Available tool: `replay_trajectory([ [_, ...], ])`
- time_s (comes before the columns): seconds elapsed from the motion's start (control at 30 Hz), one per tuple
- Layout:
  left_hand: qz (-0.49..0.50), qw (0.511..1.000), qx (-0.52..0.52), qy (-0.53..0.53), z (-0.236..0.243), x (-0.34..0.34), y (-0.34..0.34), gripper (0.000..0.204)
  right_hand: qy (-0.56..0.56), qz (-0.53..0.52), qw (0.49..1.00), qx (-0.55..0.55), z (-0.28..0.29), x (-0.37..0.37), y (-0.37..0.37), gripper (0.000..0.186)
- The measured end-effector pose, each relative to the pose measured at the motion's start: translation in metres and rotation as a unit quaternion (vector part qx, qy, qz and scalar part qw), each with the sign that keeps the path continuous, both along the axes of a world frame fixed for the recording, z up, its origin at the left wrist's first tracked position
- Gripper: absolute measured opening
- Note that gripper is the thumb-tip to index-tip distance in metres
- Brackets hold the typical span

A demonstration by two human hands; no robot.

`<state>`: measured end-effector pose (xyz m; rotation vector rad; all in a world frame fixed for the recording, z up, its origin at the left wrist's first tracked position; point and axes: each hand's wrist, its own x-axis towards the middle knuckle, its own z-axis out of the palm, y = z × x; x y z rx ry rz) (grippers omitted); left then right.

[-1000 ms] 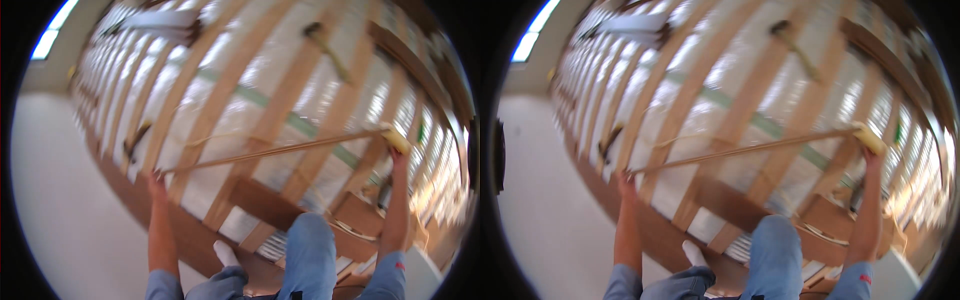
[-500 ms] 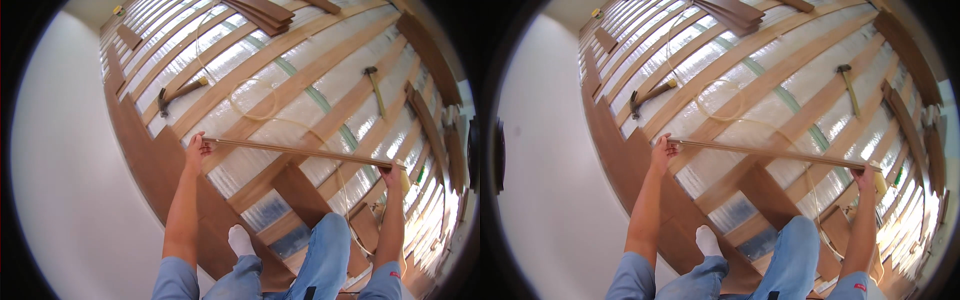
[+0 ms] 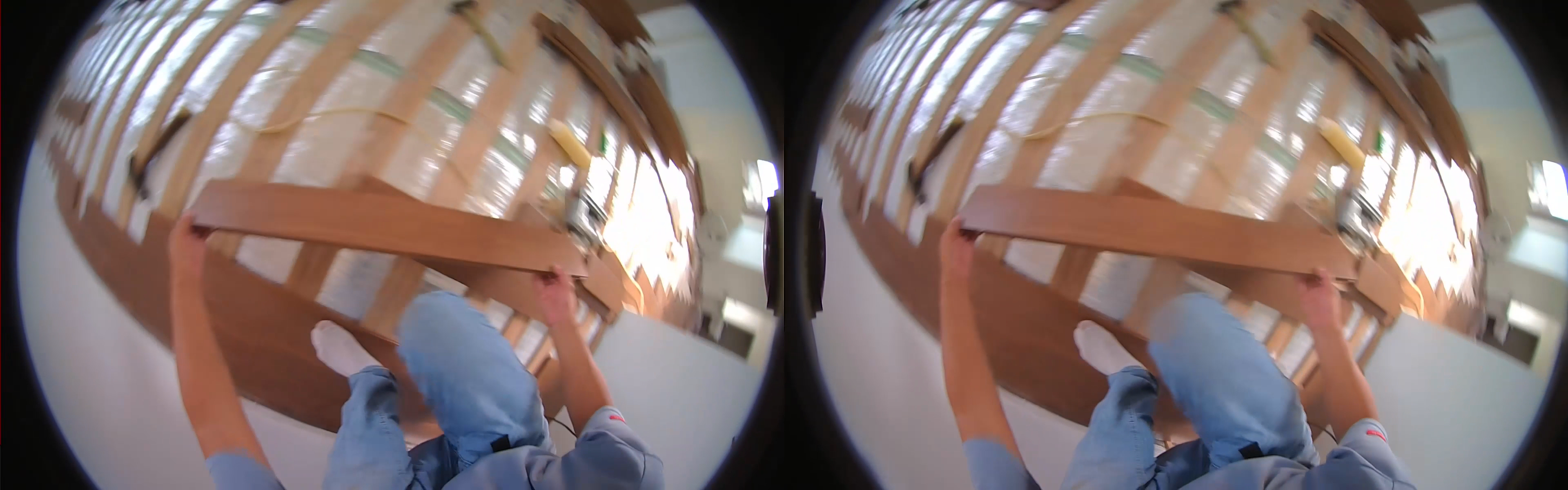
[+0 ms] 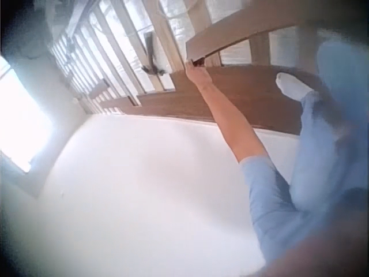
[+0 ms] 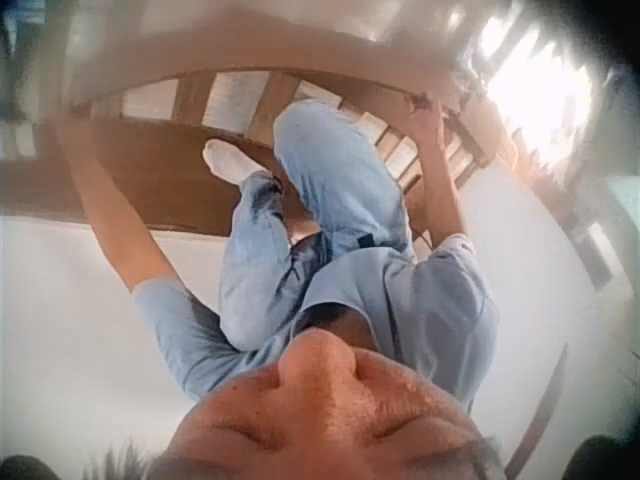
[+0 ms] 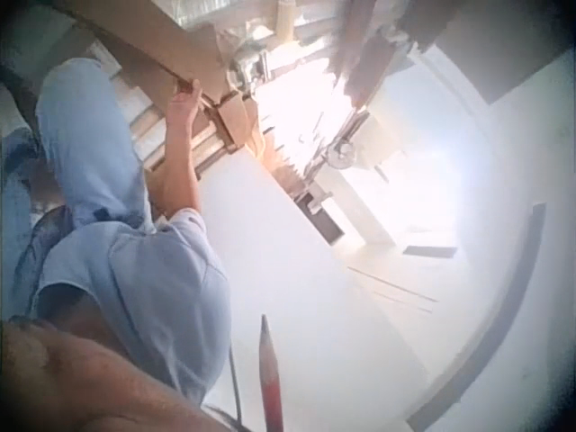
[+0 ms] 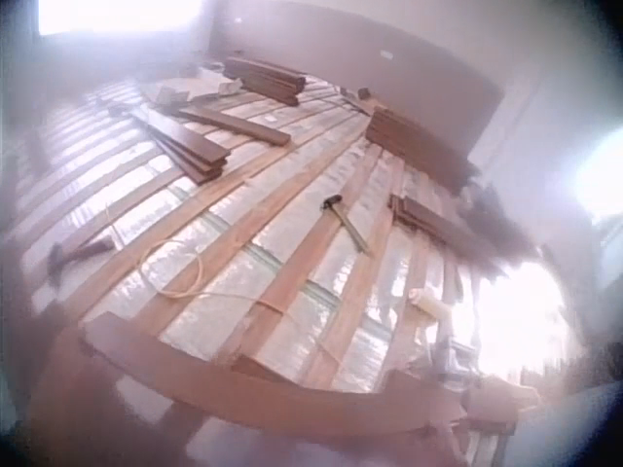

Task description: The person installs wooden floor planks over an underlayment by applying adhesive from a bottle and securing the planks with a hammer and a nail gun.

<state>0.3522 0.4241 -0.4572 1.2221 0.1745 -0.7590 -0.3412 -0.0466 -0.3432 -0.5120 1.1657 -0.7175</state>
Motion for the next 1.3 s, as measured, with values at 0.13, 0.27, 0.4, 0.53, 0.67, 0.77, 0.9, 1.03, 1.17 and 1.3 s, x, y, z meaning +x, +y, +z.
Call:
replay_trajectory([
  [0.13,-0.131,0.990,0.003,0.042,-0.012,0.009,0.016,0.034,0.012,-0.024,0.993,0.115,-0.004,-0.085,0.090,0.021],
  [0.27,-0.215,0.973,0.057,0.062,-0.009,-0.002,0.030,0.036,0.040,-0.096,0.964,0.243,0.000,-0.123,0.152,0.016],
  [0.4,-0.280,0.957,0.052,0.059,0.000,-0.025,0.029,0.045,0.006,-0.118,0.949,0.292,-0.002,-0.141,0.173,0.011],
  [0.53,-0.279,0.953,0.112,0.031,0.008,-0.061,0.016,0.050,-0.060,-0.113,0.952,0.278,-0.019,-0.177,0.189,0.013],
  [0.67,-0.282,0.953,0.107,0.034,0.007,-0.090,0.005,0.049,-0.038,-0.161,0.944,0.286,-0.055,-0.217,0.199,0.017],
  [0.77,-0.336,0.915,0.219,-0.042,0.000,-0.101,0.003,0.048,-0.006,-0.107,0.942,0.317,-0.061,-0.231,0.197,0.025],
  [0.9,-0.362,0.889,0.260,-0.107,-0.010,-0.110,0.005,0.051,0.401,0.189,0.841,0.311,-0.035,-0.213,0.183,0.036],
  [1.03,-0.343,0.869,0.317,-0.162,-0.015,-0.115,0.001,0.053,0.655,0.367,0.625,-0.212,-0.028,-0.169,0.156,0.035],
  [1.17,-0.385,0.818,0.386,-0.185,-0.022,-0.119,-0.008,0.050,0.595,0.339,0.611,-0.396,-0.044,-0.150,0.133,0.040],
  [1.3,-0.397,0.807,0.375,-0.226,-0.030,-0.134,-0.011,0.043,0.611,0.348,0.611,-0.363,-0.049,-0.165,0.139,0.039],
])
